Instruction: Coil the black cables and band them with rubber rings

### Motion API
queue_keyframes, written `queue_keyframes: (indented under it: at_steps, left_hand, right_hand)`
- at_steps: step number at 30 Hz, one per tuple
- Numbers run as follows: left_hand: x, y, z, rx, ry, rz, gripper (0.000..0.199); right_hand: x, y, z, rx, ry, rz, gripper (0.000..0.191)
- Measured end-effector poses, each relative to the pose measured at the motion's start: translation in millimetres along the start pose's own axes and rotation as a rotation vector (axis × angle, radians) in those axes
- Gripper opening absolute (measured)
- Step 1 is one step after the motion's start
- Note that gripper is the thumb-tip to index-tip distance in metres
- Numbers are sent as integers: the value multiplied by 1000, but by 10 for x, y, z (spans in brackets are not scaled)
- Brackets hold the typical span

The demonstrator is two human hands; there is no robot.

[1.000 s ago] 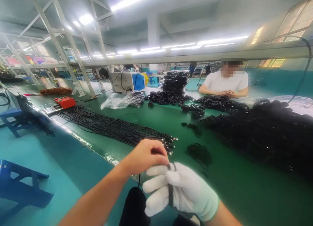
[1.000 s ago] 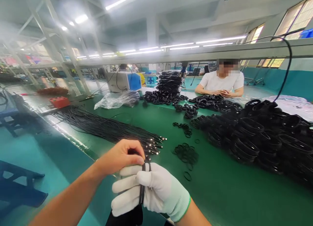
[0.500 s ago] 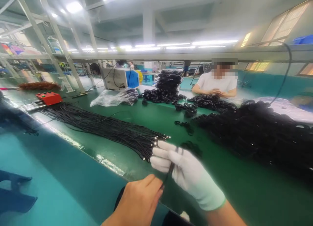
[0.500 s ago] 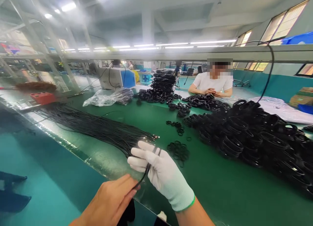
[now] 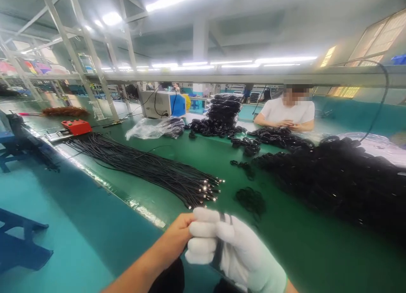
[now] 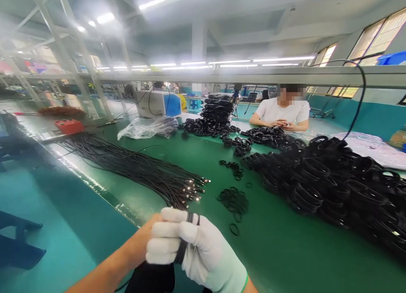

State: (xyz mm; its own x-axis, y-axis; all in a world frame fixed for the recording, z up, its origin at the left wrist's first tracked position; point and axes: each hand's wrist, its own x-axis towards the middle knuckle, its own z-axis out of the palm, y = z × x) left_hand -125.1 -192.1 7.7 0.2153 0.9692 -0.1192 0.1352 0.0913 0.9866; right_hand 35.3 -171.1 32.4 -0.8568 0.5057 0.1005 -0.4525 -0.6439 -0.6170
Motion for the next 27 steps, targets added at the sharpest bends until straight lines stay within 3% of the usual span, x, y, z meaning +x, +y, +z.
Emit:
queue_keyframes:
  at_steps: [3,5,10,13,16,19,21,24,27]
  left_hand:
    - [-219,-198,114,218,117,-42,35]
    - [-349,-207,194,472,193,10,29]
    - [-410,43,280,1029,259,295,23]
    - [-317,264,128,1131,240,481,14]
    - [-218,434,-85,958,63,467,6]
    - [-119,421,-208,547,-79,304,5]
    - [-56,312,-221,294,-86,170,11]
    - [8,129,-171,82,-60,13,14]
    - [-1,27,-79,-29,-29,-40,14]
  right_hand:
    - [5,-114,-54,7,145,-102,37]
    - [17,-169,-86,-38,214,-147,39]
    - [4,-107,-127,-171,370,-133,36]
    - [-71,4,-153,-223,295,10,33]
    - [-118,104,-169,-130,99,169,28]
    - [-96,193,-159,13,0,272,34]
    - [-63,252,-145,123,-51,320,36]
    - [-28,322,-116,242,-90,339,37]
    - [-14,330,-80,261,-14,208,34]
